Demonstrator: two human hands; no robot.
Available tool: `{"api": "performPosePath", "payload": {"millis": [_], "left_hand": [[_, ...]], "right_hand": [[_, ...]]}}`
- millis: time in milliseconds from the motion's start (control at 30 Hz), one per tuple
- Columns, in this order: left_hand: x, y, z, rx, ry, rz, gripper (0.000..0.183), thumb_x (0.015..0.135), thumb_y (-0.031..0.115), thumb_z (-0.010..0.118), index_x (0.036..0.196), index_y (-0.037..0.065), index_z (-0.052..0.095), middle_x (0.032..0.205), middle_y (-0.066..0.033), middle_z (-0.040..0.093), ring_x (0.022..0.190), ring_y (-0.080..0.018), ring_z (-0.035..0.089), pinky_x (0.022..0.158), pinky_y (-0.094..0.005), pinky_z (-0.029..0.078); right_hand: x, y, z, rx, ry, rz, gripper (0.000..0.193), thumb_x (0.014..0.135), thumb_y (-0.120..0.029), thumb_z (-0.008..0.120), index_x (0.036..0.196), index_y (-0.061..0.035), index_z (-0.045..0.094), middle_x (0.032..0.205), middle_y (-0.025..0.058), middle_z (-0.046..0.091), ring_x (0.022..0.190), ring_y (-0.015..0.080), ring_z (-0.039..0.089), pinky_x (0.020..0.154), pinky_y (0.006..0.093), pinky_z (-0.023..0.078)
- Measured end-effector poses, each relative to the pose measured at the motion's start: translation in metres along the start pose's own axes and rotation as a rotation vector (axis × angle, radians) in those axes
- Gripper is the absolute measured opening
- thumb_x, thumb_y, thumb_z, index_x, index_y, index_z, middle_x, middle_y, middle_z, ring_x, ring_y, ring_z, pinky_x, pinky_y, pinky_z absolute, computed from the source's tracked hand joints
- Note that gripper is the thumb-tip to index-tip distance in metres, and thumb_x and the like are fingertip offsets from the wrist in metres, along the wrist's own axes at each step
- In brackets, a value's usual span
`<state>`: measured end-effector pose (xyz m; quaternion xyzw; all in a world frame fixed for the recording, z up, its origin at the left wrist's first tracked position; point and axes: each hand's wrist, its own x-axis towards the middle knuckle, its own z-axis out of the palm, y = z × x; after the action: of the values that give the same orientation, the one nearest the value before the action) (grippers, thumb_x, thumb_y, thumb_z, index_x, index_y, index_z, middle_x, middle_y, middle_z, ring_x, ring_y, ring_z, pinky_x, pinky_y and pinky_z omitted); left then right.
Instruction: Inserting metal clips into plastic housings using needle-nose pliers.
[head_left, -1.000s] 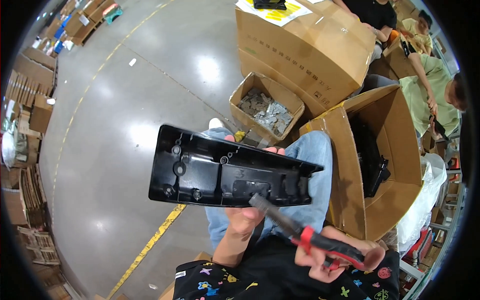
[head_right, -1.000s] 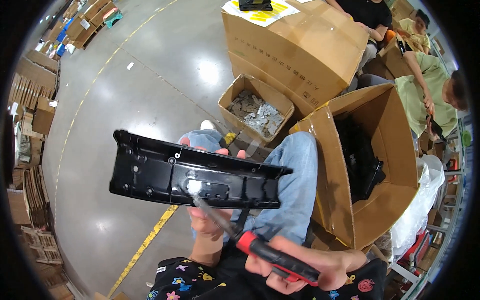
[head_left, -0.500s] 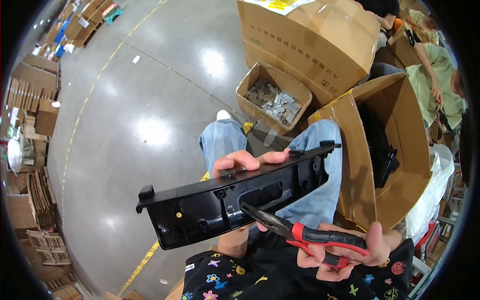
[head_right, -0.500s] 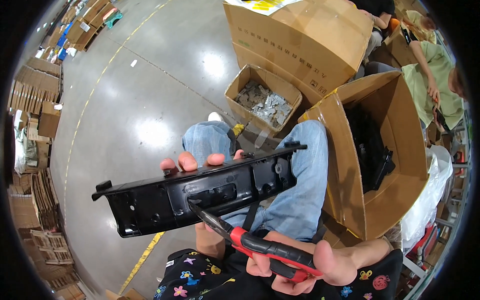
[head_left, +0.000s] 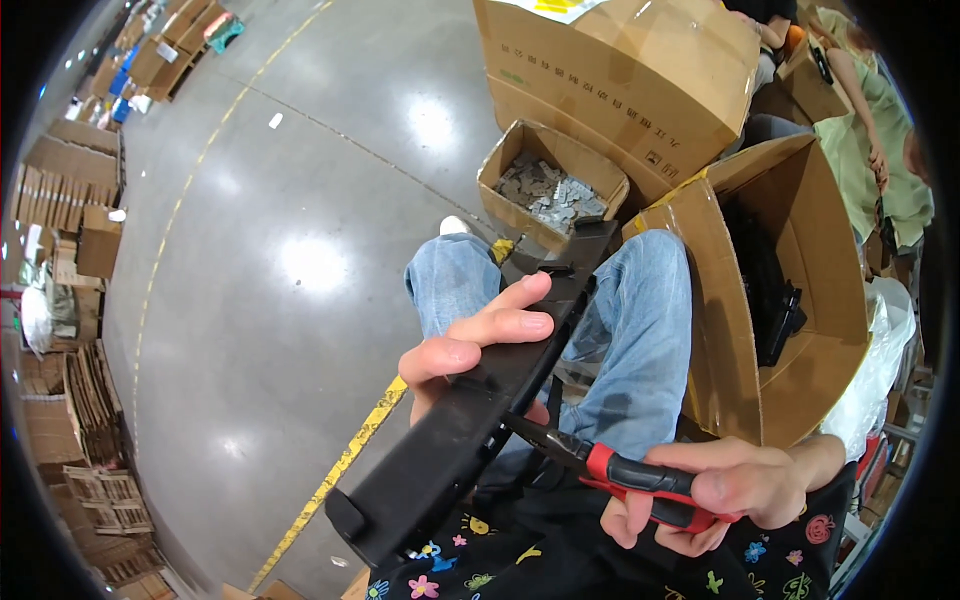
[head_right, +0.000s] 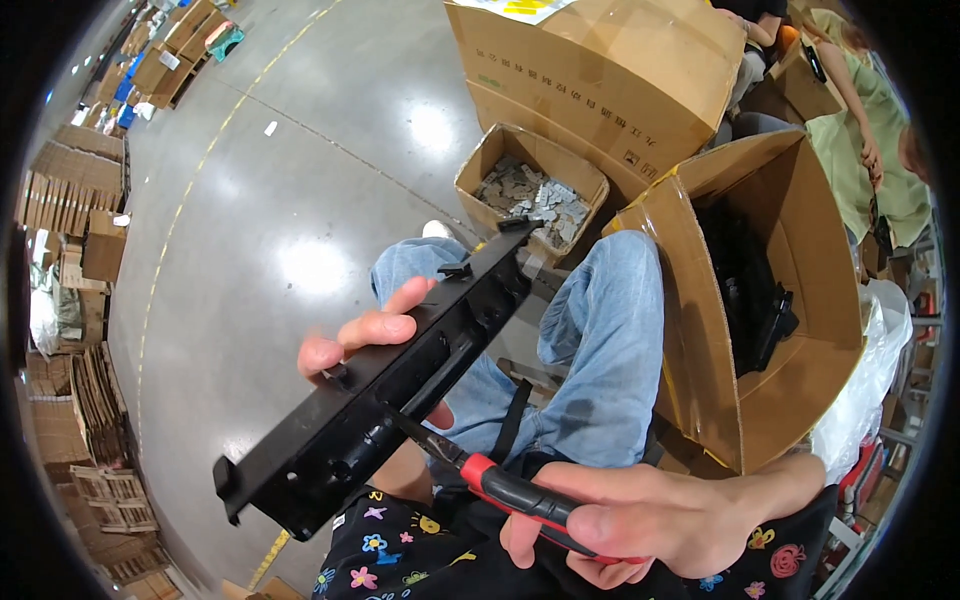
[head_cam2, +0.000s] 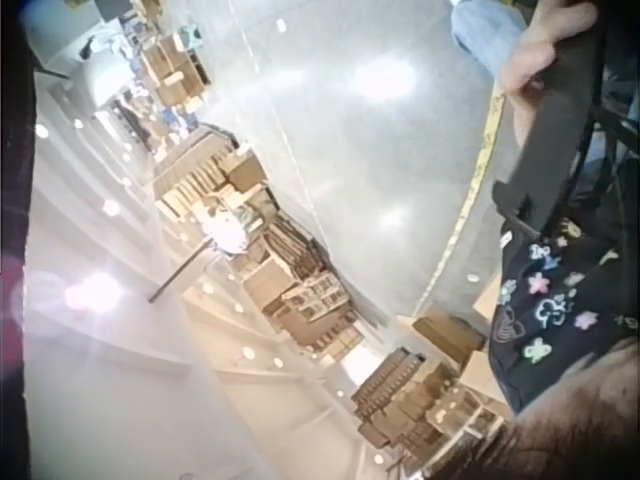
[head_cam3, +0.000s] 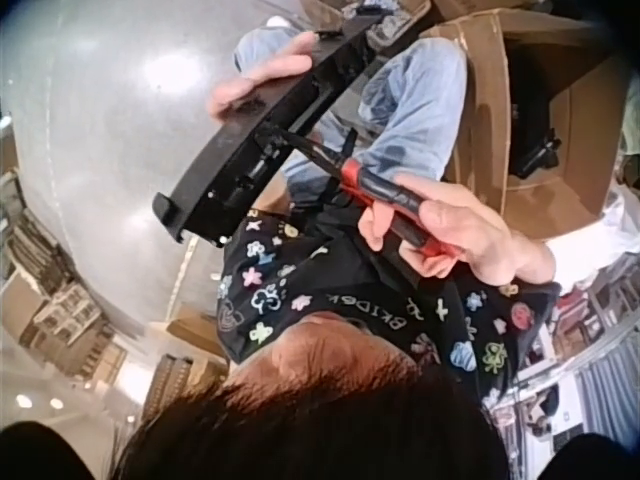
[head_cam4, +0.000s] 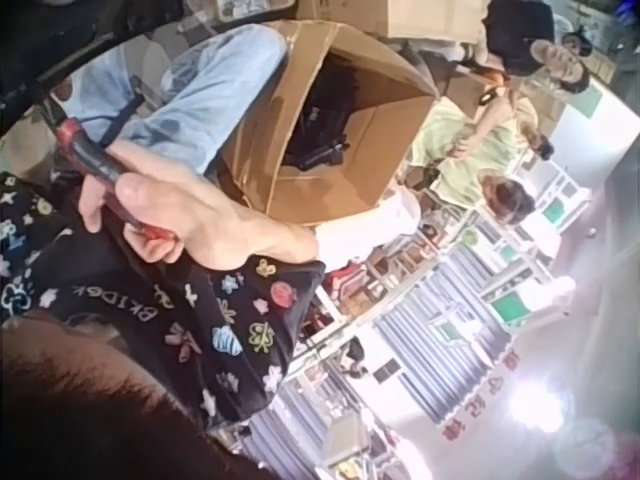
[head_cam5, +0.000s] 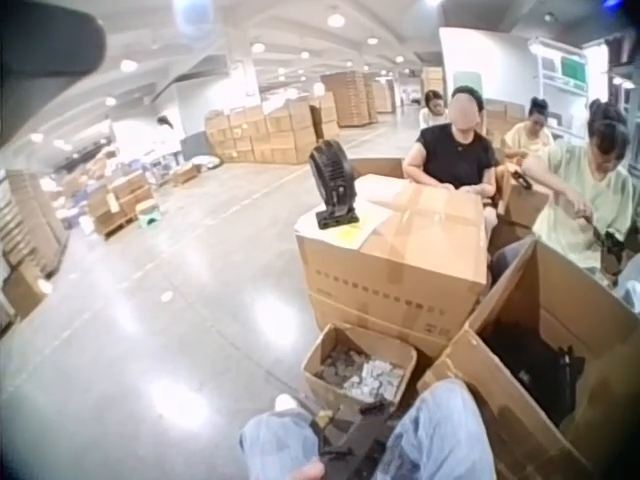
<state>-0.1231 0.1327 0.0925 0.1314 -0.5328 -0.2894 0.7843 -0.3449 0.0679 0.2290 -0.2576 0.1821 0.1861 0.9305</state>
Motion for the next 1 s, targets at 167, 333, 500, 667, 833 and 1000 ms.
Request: {"api": "performPosePath", "payload": {"millis": [167,333,500,667,833,1000], "left_hand": [[0.009,0.012,0.000,0.081,-0.090,-0.080,0.068,0.078,-0.005,0.064,0.134,0.011,0.028,0.124,-0.0329,0.046,0.127,-0.0506,0.033,0.104,-0.0571,0.026],[0.007,0.011,-0.001,0.163,-0.068,-0.117,0.078,0.077,-0.001,0.068,0.139,0.014,0.023,0.122,-0.0305,0.049,0.119,-0.0498,0.043,0.097,-0.0587,0.035],[0.005,0.011,0.002,0.166,0.055,-0.106,0.071,0.079,0.005,0.069,0.135,0.014,0.025,0.118,-0.0293,0.051,0.114,-0.0479,0.048,0.094,-0.0591,0.038],[0.001,0.005,0.004,0.040,0.087,-0.121,0.075,0.078,0.009,0.072,0.136,0.014,0.023,0.118,-0.0286,0.052,0.114,-0.0484,0.048,0.096,-0.0599,0.036],[0.003,0.007,0.002,0.060,0.092,-0.144,0.080,0.074,0.013,0.077,0.135,0.013,0.025,0.120,-0.0276,0.051,0.115,-0.0473,0.047,0.096,-0.0592,0.037],[0.005,0.014,-0.002,-0.074,0.188,-0.236,0.097,0.065,0.017,0.084,0.139,0.011,0.020,0.121,-0.0293,0.048,0.116,-0.0435,0.048,0.095,-0.0538,0.042]], "right_hand": [[-0.004,-0.021,0.005,-0.197,0.138,0.072,0.038,0.093,-0.028,0.037,0.107,0.0058,0.047,0.103,0.0181,0.050,0.054,0.0140,0.040,0.050,0.0249,0.033],[0.008,-0.023,0.003,-0.824,0.101,-0.152,0.030,0.087,-0.021,0.049,0.104,0.0044,0.047,0.085,0.0131,0.050,0.053,0.0206,0.048,0.050,0.0323,0.039],[0.016,-0.026,0.005,-1.493,0.166,-0.358,0.028,0.084,-0.023,0.058,0.093,0.0018,0.048,0.079,0.0149,0.046,0.045,0.0280,0.049,0.042,0.0344,0.044],[0.015,-0.033,0.005,-1.967,0.200,-0.326,0.033,0.074,-0.031,0.067,0.078,-0.0021,0.052,0.081,0.0128,0.045,0.038,0.0192,0.046,0.032,0.0298,0.036],[0.019,-0.040,-0.001,-2.120,0.254,-0.378,0.026,0.076,-0.031,0.064,0.081,-0.0079,0.052,0.080,0.0105,0.046,0.037,0.0157,0.047,0.033,0.0275,0.036],[0.018,-0.038,-0.006,-2.224,0.311,-0.701,0.021,0.068,-0.027,0.067,0.078,-0.0139,0.054,0.080,0.0054,0.046,0.040,0.0104,0.042,0.035,0.0226,0.032]]}}
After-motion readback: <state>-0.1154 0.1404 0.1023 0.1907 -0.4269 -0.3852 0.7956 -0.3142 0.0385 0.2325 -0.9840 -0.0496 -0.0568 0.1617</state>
